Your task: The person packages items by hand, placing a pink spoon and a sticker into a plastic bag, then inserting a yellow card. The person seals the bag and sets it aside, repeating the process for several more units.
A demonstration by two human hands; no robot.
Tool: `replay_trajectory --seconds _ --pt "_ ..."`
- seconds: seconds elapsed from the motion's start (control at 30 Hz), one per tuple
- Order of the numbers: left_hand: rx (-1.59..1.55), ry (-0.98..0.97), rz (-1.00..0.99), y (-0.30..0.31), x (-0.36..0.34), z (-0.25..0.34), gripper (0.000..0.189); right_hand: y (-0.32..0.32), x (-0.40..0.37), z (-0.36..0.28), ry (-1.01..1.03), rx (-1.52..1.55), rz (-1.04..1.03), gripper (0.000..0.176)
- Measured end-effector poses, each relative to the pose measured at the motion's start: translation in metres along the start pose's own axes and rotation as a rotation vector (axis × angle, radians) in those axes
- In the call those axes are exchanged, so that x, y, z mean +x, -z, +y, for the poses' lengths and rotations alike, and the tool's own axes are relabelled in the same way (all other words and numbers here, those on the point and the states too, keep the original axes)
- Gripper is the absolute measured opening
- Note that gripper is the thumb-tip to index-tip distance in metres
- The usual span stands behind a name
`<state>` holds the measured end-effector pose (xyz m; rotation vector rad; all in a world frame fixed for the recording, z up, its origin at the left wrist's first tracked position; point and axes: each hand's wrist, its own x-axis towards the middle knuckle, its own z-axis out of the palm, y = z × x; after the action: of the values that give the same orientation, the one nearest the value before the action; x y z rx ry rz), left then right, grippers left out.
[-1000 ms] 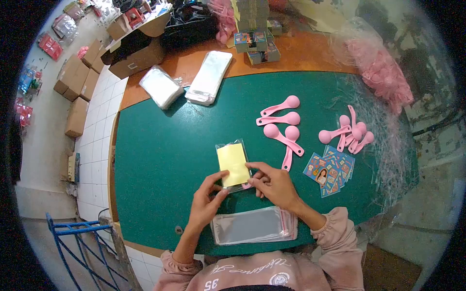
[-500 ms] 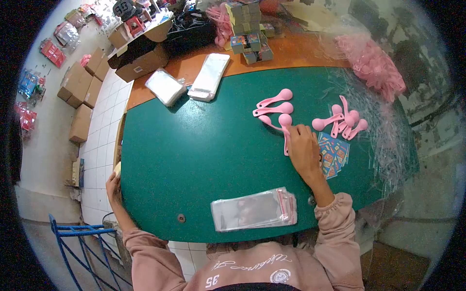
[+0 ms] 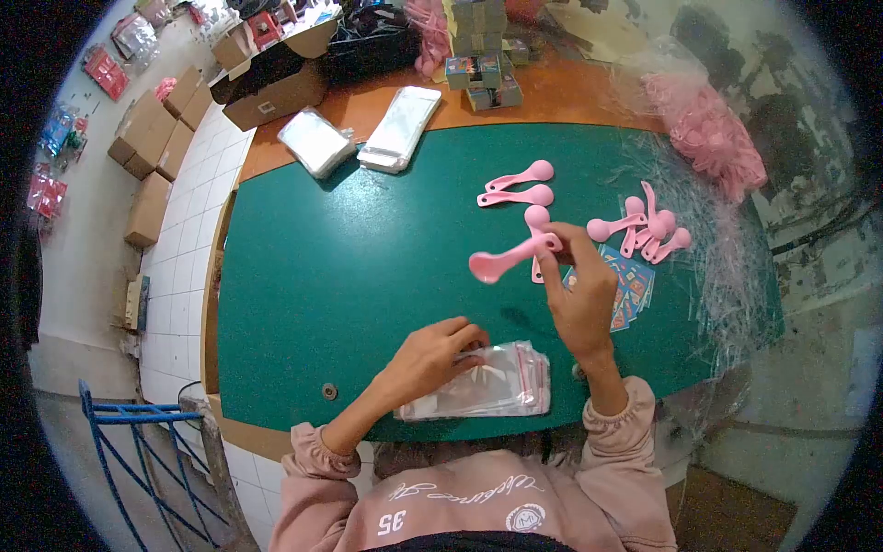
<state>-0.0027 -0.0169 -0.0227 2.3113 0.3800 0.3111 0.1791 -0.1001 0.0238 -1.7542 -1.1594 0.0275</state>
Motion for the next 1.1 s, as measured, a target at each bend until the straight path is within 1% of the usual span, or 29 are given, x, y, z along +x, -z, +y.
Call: replay_trajectory --seconds 0.03,0.07,0.13,0.17,0.23,0.27,0.33,0.37,0.43,0.47,0.53,0.63,0.77,0.83,0.87,0.93,0.97,1.03,1.1 --pt "-0.134 -0.001 -0.098 -0.001 0.002 -0.003 0.021 0.003 -0.003 -0.002 -0.065 0.084 0.038 0.016" --pt "-0.130 0.000 -0.100 0.001 0.003 -0.004 0.021 0.006 -0.006 -0.005 -0.130 0.170 0.075 0.018" --pt "-0.256 0.039 -0.085 0.010 0.004 -0.005 0.016 0.013 -0.010 -0.006 -0.142 0.176 0.062 0.018" --pt "-0.254 0.040 -0.086 0.013 0.004 -0.005 0.016 0.015 -0.014 -0.003 -0.151 0.188 0.074 0.018" --pt "-0.368 0.131 -0.116 0.018 0.004 -0.006 0.013 0.021 -0.020 0.000 -0.195 0.191 0.078 0.017" --pt "-0.368 0.131 -0.117 0.017 0.004 -0.007 0.013 0.024 -0.024 0.001 -0.195 0.191 0.079 0.017" --pt "-0.501 0.057 0.003 0.015 0.003 -0.011 0.011 0.029 -0.030 0.002 -0.143 0.154 0.093 0.016" --pt "-0.500 0.055 0.001 0.013 0.003 -0.014 0.011 0.030 -0.033 0.002 -0.144 0.153 0.095 0.016" --pt "-0.718 0.069 0.040 0.009 0.001 -0.018 0.012 0.032 -0.038 0.002 -0.172 0.263 0.106 0.014" --pt "-0.719 0.069 0.041 0.010 0.001 -0.018 0.012 0.030 -0.040 0.000 -0.173 0.262 0.105 0.014" --pt "-0.995 0.258 -0.031 0.012 0.001 -0.016 0.012 0.024 -0.042 -0.003 -0.182 0.270 0.106 0.014" --pt "-1.089 0.316 -0.028 0.016 0.001 -0.013 0.015 0.020 -0.043 -0.003 -0.194 0.283 0.081 0.014" --pt "-1.003 0.347 -0.007 0.016 0.000 -0.013 0.019 0.016 -0.042 -0.008 -0.194 0.339 0.123 0.015" --pt "-1.003 0.389 -0.010 0.019 0.001 -0.012 0.028 0.014 -0.043 -0.008 -0.176 0.313 0.061 0.017" --pt "-1.003 0.388 -0.010 0.019 0.001 -0.012 0.028 0.013 -0.042 -0.009 -0.175 0.313 0.061 0.017" --pt "-1.034 0.351 -0.053 0.018 0.001 -0.012 0.031 0.012 -0.040 -0.010 -0.133 0.264 -0.045 0.019" --pt "-1.034 0.351 -0.052 0.018 0.001 -0.010 0.031 0.012 -0.039 -0.011 -0.133 0.265 -0.046 0.019" --pt "-1.008 0.391 -0.078 0.019 0.000 -0.006 0.034 0.012 -0.036 -0.013 -0.152 0.223 -0.115 0.020" --pt "-1.031 0.368 -0.068 0.018 -0.001 -0.010 0.035 0.013 -0.032 -0.014 -0.173 0.259 -0.092 0.020"
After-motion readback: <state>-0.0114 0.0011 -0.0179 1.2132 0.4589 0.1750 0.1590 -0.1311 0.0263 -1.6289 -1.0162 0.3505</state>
